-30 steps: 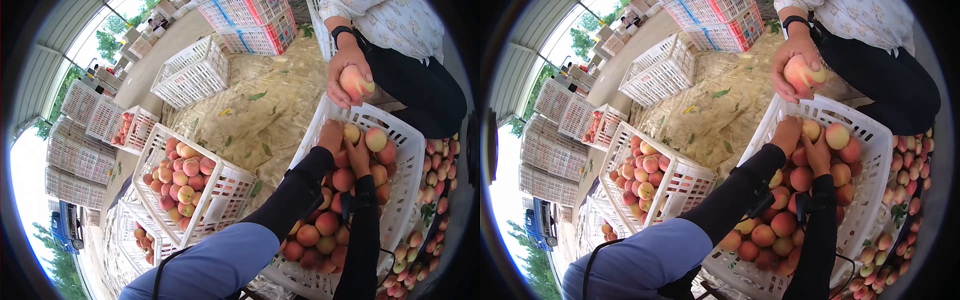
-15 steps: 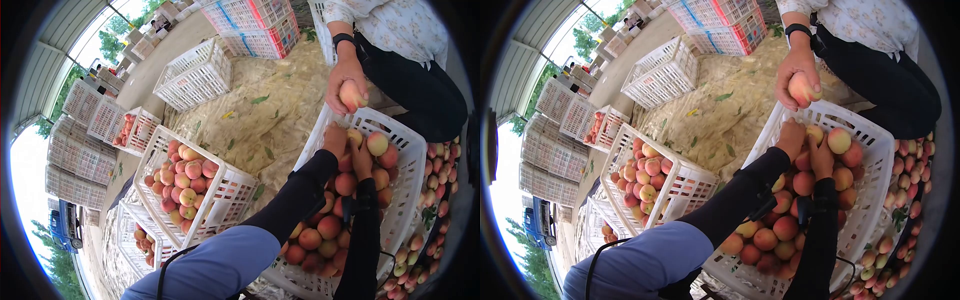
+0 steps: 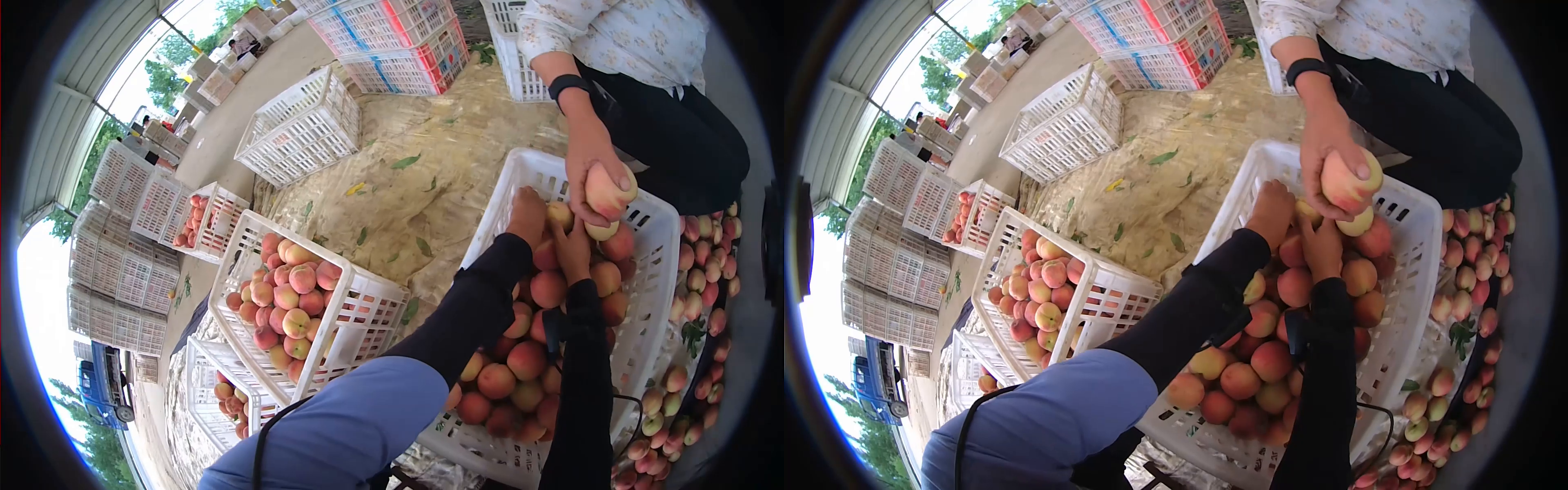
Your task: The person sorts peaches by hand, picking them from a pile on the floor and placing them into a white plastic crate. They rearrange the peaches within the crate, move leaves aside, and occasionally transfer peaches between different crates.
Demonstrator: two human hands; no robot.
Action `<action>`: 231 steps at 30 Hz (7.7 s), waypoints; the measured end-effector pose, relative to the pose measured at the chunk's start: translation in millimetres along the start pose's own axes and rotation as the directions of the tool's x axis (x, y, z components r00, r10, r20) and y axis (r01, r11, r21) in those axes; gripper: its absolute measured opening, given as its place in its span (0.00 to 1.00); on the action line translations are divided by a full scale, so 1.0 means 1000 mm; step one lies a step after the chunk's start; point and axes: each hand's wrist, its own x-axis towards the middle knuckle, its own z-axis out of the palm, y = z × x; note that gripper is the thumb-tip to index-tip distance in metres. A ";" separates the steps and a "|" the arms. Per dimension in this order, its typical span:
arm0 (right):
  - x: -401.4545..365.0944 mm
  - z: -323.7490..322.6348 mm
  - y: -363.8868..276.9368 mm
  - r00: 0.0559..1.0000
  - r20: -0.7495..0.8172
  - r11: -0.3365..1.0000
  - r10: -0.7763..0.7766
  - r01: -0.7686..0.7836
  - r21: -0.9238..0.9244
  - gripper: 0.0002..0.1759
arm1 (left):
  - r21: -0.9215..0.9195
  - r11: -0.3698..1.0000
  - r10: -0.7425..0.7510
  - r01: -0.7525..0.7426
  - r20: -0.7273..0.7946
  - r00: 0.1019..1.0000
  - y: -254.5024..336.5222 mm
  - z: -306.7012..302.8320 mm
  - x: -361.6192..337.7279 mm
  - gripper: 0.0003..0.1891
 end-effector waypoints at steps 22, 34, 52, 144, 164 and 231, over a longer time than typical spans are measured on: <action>0.001 -0.014 -0.025 0.912 0.244 0.932 0.329 -0.272 -0.239 0.37 | -0.125 0.984 0.121 -0.131 -0.087 0.989 -0.009 -0.027 -0.026 0.21; 0.014 0.016 0.067 0.957 0.288 0.815 -0.026 0.187 -0.548 0.32 | -0.309 0.951 0.028 -0.010 0.054 0.998 0.023 -0.031 -0.057 0.27; -0.007 -0.091 0.020 0.976 0.116 0.737 0.182 -0.057 -0.673 0.24 | -0.158 0.987 -0.022 0.025 0.023 1.000 0.030 -0.030 -0.056 0.28; 0.055 -0.147 0.045 0.705 0.534 0.698 0.468 0.075 -0.712 0.32 | -0.426 0.891 0.079 -0.156 -0.192 0.978 0.112 -0.027 0.008 0.33; 0.094 -0.088 0.101 0.702 0.655 0.935 0.280 -0.045 -0.351 0.21 | -0.453 0.880 0.143 -0.147 -0.042 0.989 0.126 0.022 0.046 0.22; -0.051 -0.117 -0.019 0.976 0.208 0.856 -0.059 0.157 -0.492 0.25 | -0.336 0.815 0.438 -0.473 -0.178 0.881 0.064 -0.033 -0.108 0.26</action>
